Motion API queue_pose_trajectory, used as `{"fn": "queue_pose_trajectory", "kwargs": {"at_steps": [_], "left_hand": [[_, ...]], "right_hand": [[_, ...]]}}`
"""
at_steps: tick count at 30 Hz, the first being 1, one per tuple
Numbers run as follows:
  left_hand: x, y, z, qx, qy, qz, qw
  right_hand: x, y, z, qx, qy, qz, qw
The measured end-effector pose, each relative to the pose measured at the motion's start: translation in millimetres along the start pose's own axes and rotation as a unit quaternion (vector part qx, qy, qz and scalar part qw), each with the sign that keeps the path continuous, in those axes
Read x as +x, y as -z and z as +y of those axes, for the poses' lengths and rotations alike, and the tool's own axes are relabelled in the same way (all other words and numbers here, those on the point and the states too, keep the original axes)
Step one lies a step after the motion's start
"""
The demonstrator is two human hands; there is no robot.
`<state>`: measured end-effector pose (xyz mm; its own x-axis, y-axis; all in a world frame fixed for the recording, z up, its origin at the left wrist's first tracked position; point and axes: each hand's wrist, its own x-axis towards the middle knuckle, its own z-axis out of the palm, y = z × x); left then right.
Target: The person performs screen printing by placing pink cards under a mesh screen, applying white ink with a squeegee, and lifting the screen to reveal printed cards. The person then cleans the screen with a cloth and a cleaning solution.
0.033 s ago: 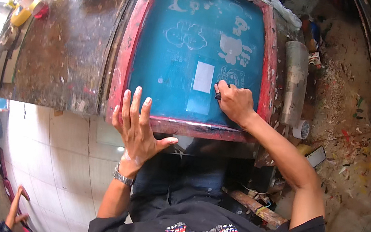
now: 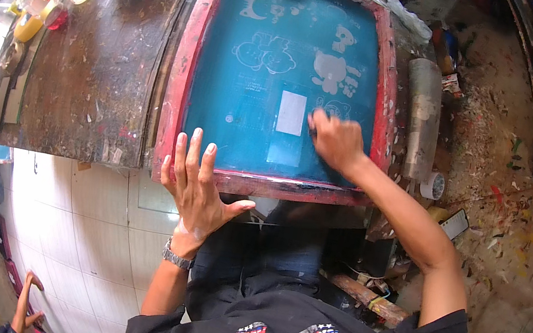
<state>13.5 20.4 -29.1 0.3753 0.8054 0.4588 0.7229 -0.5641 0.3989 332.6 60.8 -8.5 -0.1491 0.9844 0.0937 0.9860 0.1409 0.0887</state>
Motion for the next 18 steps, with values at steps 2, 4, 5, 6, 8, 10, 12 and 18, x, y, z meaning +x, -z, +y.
{"fn": "queue_pose_trajectory", "kwargs": {"at_steps": [2, 4, 5, 6, 8, 10, 12, 18], "left_hand": [[0, 0, -1, -0.012, -0.006, 0.016, 1.000], [1, 0, -3, -0.019, -0.018, 0.030, 0.999], [1, 1, -4, -0.009, -0.026, 0.027, 0.999], [1, 1, -5, -0.010, -0.033, 0.031, 0.999], [0, 1, -6, -0.016, -0.037, 0.034, 0.999], [0, 0, -6, -0.020, -0.029, 0.047, 0.998], [-2, 0, -6, -0.021, -0.026, 0.037, 0.999], [-3, -1, -4, -0.018, -0.038, 0.046, 0.998]], "right_hand": [[27, -9, 4, -0.047, -0.073, 0.048, 0.995], [28, -12, 4, -0.017, -0.082, 0.152, 0.985], [18, -8, 0, -0.021, -0.073, 0.100, 0.992], [5, -4, -6, -0.026, -0.064, 0.055, 0.996], [4, -5, -3, -0.018, -0.045, 0.010, 0.999], [14, -12, 2, 0.001, -0.048, -0.026, 0.999], [34, -18, 6, -0.003, -0.091, 0.045, 0.995], [3, -6, -8, 0.011, -0.080, 0.002, 0.997]]}}
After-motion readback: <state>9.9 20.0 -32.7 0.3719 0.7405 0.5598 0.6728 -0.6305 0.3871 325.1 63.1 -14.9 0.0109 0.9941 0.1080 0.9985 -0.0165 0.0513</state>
